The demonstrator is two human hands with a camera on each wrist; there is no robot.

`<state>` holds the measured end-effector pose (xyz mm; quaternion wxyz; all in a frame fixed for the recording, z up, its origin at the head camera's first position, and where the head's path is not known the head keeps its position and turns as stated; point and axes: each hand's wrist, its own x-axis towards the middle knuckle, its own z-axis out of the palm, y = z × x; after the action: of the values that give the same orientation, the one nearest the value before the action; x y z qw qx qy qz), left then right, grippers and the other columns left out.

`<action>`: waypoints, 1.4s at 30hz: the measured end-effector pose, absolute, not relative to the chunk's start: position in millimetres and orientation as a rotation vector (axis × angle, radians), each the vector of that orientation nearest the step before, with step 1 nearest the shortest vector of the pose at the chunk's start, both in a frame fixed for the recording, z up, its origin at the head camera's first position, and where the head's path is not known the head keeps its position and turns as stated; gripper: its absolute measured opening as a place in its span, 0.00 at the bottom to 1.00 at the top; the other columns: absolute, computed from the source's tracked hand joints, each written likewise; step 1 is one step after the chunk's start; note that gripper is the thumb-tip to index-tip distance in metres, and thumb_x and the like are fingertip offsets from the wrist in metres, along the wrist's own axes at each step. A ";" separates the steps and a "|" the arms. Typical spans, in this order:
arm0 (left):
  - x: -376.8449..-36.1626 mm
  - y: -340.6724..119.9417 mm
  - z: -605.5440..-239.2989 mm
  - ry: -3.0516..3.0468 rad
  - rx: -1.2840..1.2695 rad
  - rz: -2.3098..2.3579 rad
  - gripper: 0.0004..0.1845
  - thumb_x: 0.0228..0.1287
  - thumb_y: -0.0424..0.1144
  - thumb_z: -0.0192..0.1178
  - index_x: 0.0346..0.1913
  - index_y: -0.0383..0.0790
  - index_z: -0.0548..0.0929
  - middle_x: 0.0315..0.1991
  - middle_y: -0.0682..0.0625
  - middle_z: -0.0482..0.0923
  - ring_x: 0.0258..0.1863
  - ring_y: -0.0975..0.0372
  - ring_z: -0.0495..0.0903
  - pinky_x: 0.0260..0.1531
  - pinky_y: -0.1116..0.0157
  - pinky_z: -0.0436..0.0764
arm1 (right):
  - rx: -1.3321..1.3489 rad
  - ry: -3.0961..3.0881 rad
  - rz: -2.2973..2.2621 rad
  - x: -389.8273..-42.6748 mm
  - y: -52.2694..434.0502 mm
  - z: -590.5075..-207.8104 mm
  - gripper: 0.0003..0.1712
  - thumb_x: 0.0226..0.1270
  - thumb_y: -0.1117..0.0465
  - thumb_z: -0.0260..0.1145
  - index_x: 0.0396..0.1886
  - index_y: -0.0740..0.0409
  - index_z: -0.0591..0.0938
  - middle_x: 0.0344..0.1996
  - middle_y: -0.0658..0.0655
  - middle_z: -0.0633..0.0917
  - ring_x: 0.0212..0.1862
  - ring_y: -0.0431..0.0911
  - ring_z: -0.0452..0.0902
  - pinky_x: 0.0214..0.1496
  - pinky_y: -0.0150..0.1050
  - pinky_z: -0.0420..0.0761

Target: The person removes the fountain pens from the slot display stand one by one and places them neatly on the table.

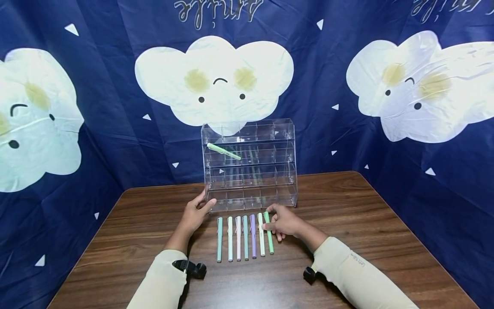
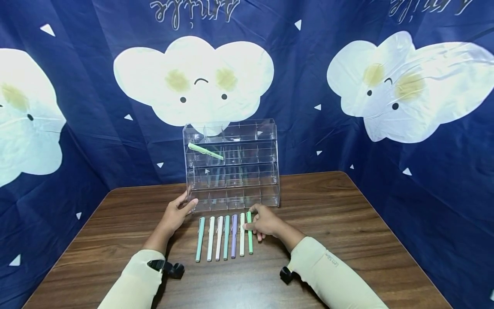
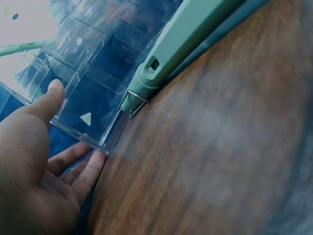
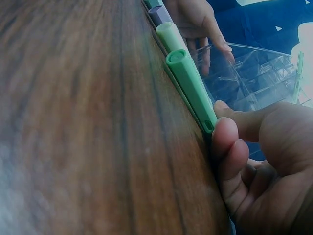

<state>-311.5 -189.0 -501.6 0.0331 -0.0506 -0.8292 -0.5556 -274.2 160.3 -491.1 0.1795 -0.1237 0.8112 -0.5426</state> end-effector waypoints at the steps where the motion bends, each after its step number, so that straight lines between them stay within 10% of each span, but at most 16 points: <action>1: -311.2 -188.7 -501.6 -2.550 -0.156 -1.713 0.40 0.81 0.56 0.65 0.88 0.57 0.61 0.75 0.32 0.76 0.72 0.40 0.81 0.62 0.52 0.87 | -0.348 2.291 -1.536 -274.3 160.3 -491.2 0.38 0.73 0.64 0.77 0.74 0.71 0.69 0.22 0.54 0.81 0.13 0.41 0.76 0.16 0.33 0.74; 37: -313.9 -191.2 -504.0 -2.547 -0.141 -1.695 0.41 0.80 0.57 0.66 0.87 0.55 0.62 0.75 0.33 0.76 0.71 0.42 0.82 0.60 0.54 0.88 | -0.547 2.461 -1.454 -268.7 144.0 -433.7 0.38 0.75 0.62 0.76 0.77 0.68 0.70 0.17 0.53 0.79 0.14 0.44 0.77 0.18 0.33 0.73; 42: -315.1 -189.9 -505.3 -2.549 -0.133 -1.696 0.41 0.79 0.57 0.66 0.87 0.55 0.62 0.77 0.33 0.75 0.71 0.41 0.82 0.62 0.52 0.87 | -0.610 2.521 -1.412 -273.8 138.0 -416.2 0.37 0.74 0.61 0.77 0.76 0.65 0.72 0.16 0.49 0.77 0.15 0.46 0.77 0.21 0.46 0.83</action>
<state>-315.1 -189.9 -505.3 0.0386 -0.0435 -0.8311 -0.5531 -273.8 138.0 -416.2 0.0943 -0.2057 0.8498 -0.4761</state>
